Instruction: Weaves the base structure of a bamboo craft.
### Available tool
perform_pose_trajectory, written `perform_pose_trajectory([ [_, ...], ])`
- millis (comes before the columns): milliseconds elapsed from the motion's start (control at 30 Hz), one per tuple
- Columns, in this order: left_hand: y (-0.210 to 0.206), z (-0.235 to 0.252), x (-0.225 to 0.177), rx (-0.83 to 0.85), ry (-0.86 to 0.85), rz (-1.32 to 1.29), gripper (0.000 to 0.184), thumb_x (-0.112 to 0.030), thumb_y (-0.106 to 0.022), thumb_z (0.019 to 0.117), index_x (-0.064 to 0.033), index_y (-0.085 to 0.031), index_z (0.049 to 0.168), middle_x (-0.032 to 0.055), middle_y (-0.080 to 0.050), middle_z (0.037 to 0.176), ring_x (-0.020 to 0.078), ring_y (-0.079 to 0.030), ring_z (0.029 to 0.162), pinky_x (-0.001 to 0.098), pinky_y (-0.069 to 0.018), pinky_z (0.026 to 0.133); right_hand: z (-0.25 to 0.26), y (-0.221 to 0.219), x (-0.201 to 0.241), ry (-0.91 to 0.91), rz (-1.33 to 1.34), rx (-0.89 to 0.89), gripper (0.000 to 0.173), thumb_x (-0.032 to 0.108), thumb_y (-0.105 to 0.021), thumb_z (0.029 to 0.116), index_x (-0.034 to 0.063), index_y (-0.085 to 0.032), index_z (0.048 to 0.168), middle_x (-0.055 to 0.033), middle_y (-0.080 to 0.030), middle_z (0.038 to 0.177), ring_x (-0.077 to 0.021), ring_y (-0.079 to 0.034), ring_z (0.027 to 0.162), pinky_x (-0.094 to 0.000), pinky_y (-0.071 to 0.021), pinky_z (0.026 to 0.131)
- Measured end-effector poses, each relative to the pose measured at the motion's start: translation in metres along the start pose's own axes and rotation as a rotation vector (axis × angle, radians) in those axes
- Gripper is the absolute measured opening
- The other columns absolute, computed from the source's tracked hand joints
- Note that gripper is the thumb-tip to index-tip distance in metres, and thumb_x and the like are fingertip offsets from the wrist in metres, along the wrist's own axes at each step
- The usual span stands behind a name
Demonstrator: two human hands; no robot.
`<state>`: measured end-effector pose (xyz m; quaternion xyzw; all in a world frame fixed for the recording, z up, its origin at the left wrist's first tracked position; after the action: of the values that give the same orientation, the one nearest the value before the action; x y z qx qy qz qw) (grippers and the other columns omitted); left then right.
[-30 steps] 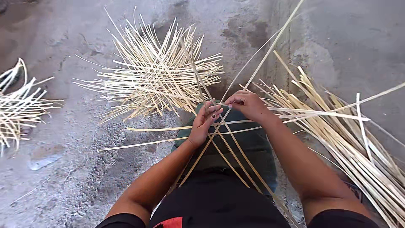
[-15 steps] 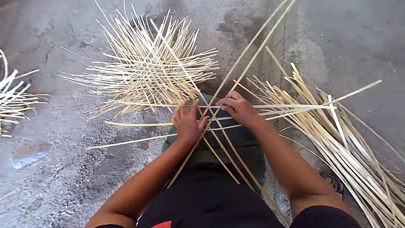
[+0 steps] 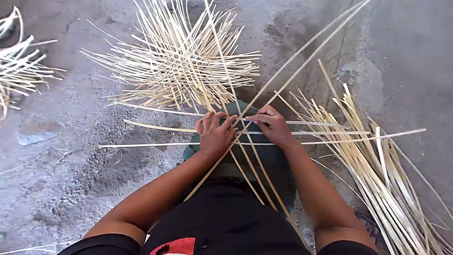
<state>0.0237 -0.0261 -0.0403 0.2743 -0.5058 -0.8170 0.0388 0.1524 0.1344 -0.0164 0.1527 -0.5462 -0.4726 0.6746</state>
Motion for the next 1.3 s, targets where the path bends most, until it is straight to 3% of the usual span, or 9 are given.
perform_pose_trajectory([
  [333,-0.005,-0.002,0.000,-0.048,-0.049,0.024,0.028,-0.046,-0.059,0.1006,-0.0348,-0.071,0.123,0.0035,-0.066,0.123,0.0325,-0.051,0.126,0.0571,-0.0345,0.100,-0.005,-0.003,-0.010,-0.011,0.088,0.009,0.021,0.010,-0.062,0.0996,0.0119,-0.081,0.107,-0.0074,-0.067,0.099,-0.0133,-0.062,0.098,-0.0275,-0.0532,0.088],
  [800,-0.008,-0.003,0.005,-0.084,-0.052,0.038,0.025,-0.047,-0.062,0.0990,-0.0366,-0.073,0.119,-0.0004,-0.066,0.121,0.0290,-0.051,0.126,0.0550,-0.0338,0.100,-0.006,-0.009,-0.012,-0.023,0.094,0.032,0.022,0.008,-0.059,0.0973,0.0125,-0.080,0.105,-0.0052,-0.067,0.102,-0.0127,-0.064,0.097,-0.0296,-0.0553,0.086],
  [867,-0.006,-0.003,0.005,-0.082,-0.052,0.056,0.025,-0.048,-0.061,0.0988,-0.0391,-0.073,0.119,-0.0019,-0.067,0.122,0.0287,-0.051,0.127,0.0547,-0.0349,0.098,-0.006,-0.010,-0.011,-0.053,0.081,0.037,0.021,0.011,-0.061,0.0967,0.0136,-0.080,0.105,-0.0044,-0.067,0.101,-0.0127,-0.064,0.095,-0.0317,-0.0560,0.084],
  [933,-0.002,-0.001,0.004,-0.065,-0.055,0.063,0.026,-0.051,-0.062,0.0977,-0.0407,-0.074,0.119,-0.0019,-0.067,0.120,0.0286,-0.051,0.124,0.0545,-0.0347,0.097,0.000,-0.009,-0.006,-0.113,0.017,0.041,0.017,0.023,-0.065,0.0971,0.0151,-0.080,0.101,-0.0033,-0.068,0.099,-0.0144,-0.065,0.091,-0.0371,-0.0564,0.082],
  [1033,0.009,0.011,0.000,0.063,-0.059,0.060,0.026,-0.052,-0.065,0.0953,-0.0397,-0.076,0.116,0.0046,-0.065,0.122,0.0335,-0.052,0.121,0.0585,-0.0367,0.093,0.018,-0.011,0.000,-0.269,-0.151,0.114,0.029,0.041,-0.068,0.0962,0.0141,-0.079,0.092,-0.0065,-0.071,0.098,-0.0263,-0.067,0.097,-0.0556,-0.0506,0.088],
  [1100,0.018,0.026,-0.003,0.159,-0.059,-0.048,0.023,-0.043,-0.071,0.0935,-0.0322,-0.078,0.113,0.0079,-0.064,0.121,0.0350,-0.055,0.116,0.0586,-0.0422,0.089,0.034,-0.015,0.001,-0.375,-0.181,0.205,0.026,0.036,-0.074,0.0931,0.0101,-0.078,0.091,-0.0107,-0.072,0.100,-0.0312,-0.067,0.099,-0.0596,-0.0513,0.088],
  [1167,0.022,0.044,-0.002,0.235,-0.007,-0.276,0.029,-0.031,-0.068,0.0975,-0.0194,-0.073,0.124,0.0099,-0.068,0.114,0.0278,-0.063,0.103,0.0498,-0.0527,0.085,0.048,-0.017,0.004,-0.462,-0.137,0.251,0.024,0.022,-0.081,0.0866,0.0068,-0.075,0.104,-0.0148,-0.070,0.105,-0.0343,-0.067,0.103,-0.0593,-0.0542,0.091],
  [1233,0.017,0.058,0.003,0.257,0.170,-0.654,0.029,-0.019,-0.061,0.1025,-0.0066,-0.062,0.129,0.0093,-0.069,0.102,0.0175,-0.066,0.080,0.0354,-0.0561,0.071,0.055,-0.022,0.008,-0.522,-0.079,0.327,0.042,0.010,-0.078,0.0882,0.0069,-0.067,0.128,-0.0163,-0.070,0.112,-0.0353,-0.066,0.110,-0.0562,-0.0515,0.099],
  [1300,0.005,0.062,0.008,0.260,0.413,-1.006,0.025,-0.013,-0.053,0.1058,-0.0019,-0.051,0.128,0.0097,-0.067,0.097,0.0148,-0.067,0.073,0.0307,-0.0582,0.068,0.054,-0.026,0.012,-0.479,-0.008,0.338,0.038,0.001,-0.069,0.0919,0.0068,-0.068,0.130,-0.0158,-0.072,0.110,-0.0326,-0.067,0.108,-0.0515,-0.0512,0.100],
])
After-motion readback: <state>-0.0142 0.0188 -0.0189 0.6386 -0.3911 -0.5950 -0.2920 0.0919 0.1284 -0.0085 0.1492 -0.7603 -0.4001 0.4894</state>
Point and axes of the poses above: each hand's wrist, its own z-axis towards the middle knuckle, its own y-axis out of the back of the hand, x = y × z, the point moved 6 cm from there along z, towards the middle knuckle
